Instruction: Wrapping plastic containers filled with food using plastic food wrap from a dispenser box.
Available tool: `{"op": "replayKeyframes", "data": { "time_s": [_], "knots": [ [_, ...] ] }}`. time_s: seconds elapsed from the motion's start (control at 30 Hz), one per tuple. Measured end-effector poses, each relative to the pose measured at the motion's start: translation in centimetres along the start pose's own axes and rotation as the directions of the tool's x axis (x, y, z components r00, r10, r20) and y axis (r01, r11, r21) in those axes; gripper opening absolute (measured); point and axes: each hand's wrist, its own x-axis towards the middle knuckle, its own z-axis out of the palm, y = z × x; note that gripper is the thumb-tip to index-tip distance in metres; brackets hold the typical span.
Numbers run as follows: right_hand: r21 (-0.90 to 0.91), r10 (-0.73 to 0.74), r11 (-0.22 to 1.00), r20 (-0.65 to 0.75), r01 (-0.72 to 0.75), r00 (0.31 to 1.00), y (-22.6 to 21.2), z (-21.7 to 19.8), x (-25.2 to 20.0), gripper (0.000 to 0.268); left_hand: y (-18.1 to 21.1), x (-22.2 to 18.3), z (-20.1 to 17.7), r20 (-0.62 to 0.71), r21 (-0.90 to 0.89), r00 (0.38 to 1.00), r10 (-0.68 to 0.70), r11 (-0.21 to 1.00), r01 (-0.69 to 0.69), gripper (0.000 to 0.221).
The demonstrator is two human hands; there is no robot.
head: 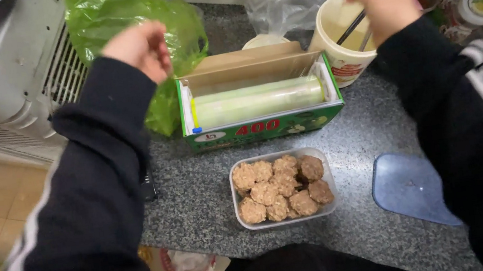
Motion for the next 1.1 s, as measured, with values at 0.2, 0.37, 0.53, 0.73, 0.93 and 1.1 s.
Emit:
{"op": "replayKeyframes", "data": {
  "time_s": [0.2, 0.37, 0.53, 0.73, 0.93, 1.1],
  "knots": [
    [0.927, 0.499, 0.111, 0.259, -0.358, 0.827, -5.9, -10.2, -0.3, 0.027, 1.8, 0.3, -0.1, 0.034, -0.058, 0.993, 0.117, 0.992, -0.115, 0.019],
    [0.777, 0.492, 0.434, 0.22, -0.456, 0.842, -7.3, -11.9, -8.7, 0.034, -4.0, -11.4, -1.2, 0.131, -0.013, 0.982, 0.135, 0.991, -0.134, 0.021],
    [0.836, 0.583, 0.115, 0.38, -0.536, 0.718, -11.6, -9.8, -20.3, 0.026, -15.2, -19.0, -4.4, 0.068, -0.11, 0.99, 0.126, 0.987, -0.118, 0.024],
    [0.859, 0.377, -0.277, 0.509, -0.43, 0.774, -13.3, 2.5, -32.0, 0.024, -35.3, -15.7, -10.4, 0.134, -0.32, 0.871, 0.473, 0.852, -0.414, 0.018],
    [0.7, 0.288, -0.665, 0.562, -0.261, 0.775, -14.7, 10.7, -34.8, 0.013, -42.1, -12.0, -11.7, 0.326, -0.39, 0.841, 0.432, 0.872, -0.297, 0.019],
    [0.648, 0.208, -0.739, 0.479, -0.184, 0.853, -15.2, 10.3, -34.7, 0.024, -42.8, -11.3, -10.5, 0.244, -0.605, 0.884, 0.398, 0.775, -0.182, 0.021]
  ]
}}
